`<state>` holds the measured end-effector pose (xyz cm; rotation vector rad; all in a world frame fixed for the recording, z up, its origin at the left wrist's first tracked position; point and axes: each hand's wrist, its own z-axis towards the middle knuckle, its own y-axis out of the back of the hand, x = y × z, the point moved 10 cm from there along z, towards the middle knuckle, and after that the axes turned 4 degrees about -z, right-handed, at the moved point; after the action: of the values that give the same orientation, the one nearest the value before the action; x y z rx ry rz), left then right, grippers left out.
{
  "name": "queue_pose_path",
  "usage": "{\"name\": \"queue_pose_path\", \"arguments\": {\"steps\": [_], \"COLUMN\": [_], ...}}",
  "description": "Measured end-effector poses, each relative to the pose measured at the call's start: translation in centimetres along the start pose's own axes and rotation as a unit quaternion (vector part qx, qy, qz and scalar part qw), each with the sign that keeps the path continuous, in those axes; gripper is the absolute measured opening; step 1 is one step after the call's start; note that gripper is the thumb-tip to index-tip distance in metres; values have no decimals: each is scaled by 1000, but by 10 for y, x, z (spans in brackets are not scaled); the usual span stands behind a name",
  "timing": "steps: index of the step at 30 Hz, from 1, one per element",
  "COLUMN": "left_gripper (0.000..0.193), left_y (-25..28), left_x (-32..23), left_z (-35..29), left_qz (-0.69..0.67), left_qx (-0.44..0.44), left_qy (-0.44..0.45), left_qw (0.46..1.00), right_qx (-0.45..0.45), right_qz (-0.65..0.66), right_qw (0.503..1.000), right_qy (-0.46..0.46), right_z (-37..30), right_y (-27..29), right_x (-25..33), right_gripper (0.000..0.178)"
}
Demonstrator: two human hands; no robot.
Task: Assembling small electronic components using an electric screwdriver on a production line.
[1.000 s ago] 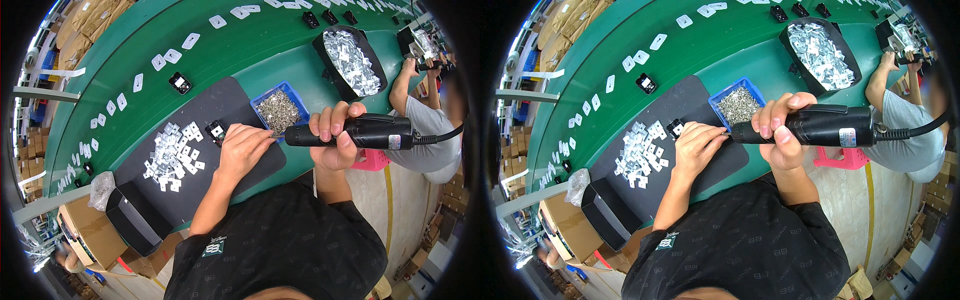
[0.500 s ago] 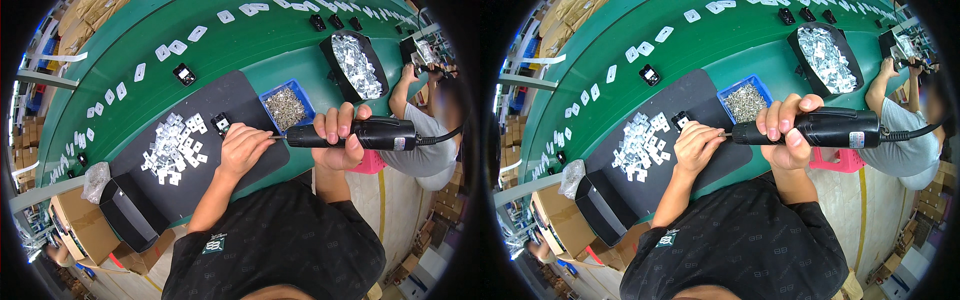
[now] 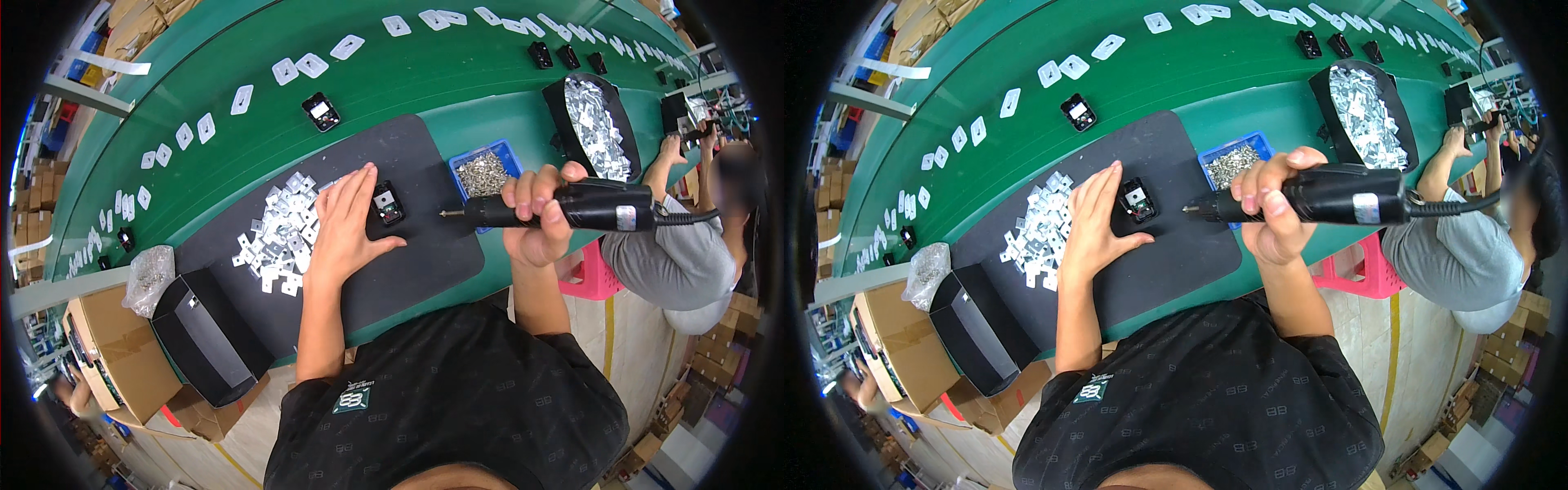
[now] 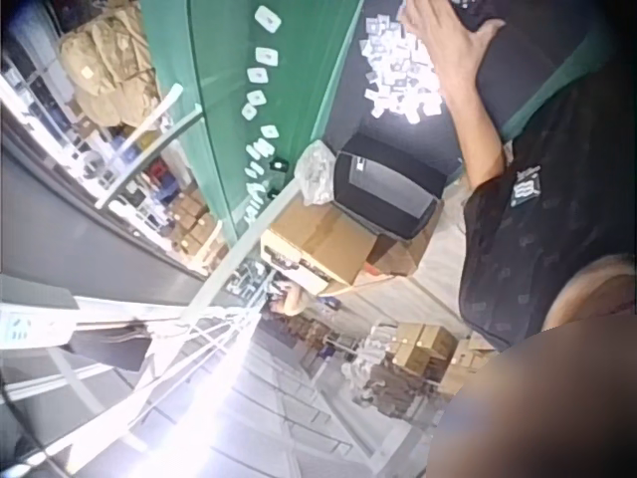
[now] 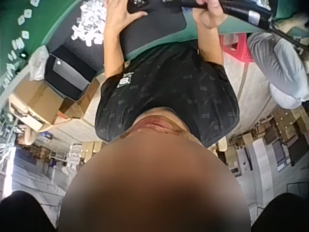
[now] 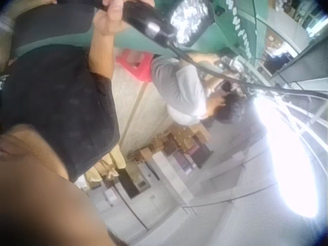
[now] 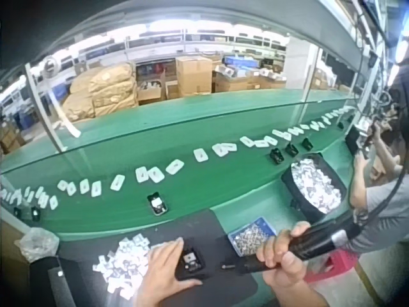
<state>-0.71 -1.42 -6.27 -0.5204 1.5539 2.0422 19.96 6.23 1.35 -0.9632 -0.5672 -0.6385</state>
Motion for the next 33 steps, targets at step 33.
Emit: {"name": "queue_pose_path", "arguments": {"steps": [33], "left_gripper": [75], "left_y": [-29], "left_x": [15], "left_z": [1], "left_qz": [-86], "left_qx": [-37], "left_qy": [12], "left_qw": [996], "right_qx": [112], "right_qz": [-86], "right_qw": [990], "right_qy": [-27], "right_z": [-7], "right_y": [-43], "right_x": [-105], "right_gripper": [34]}}
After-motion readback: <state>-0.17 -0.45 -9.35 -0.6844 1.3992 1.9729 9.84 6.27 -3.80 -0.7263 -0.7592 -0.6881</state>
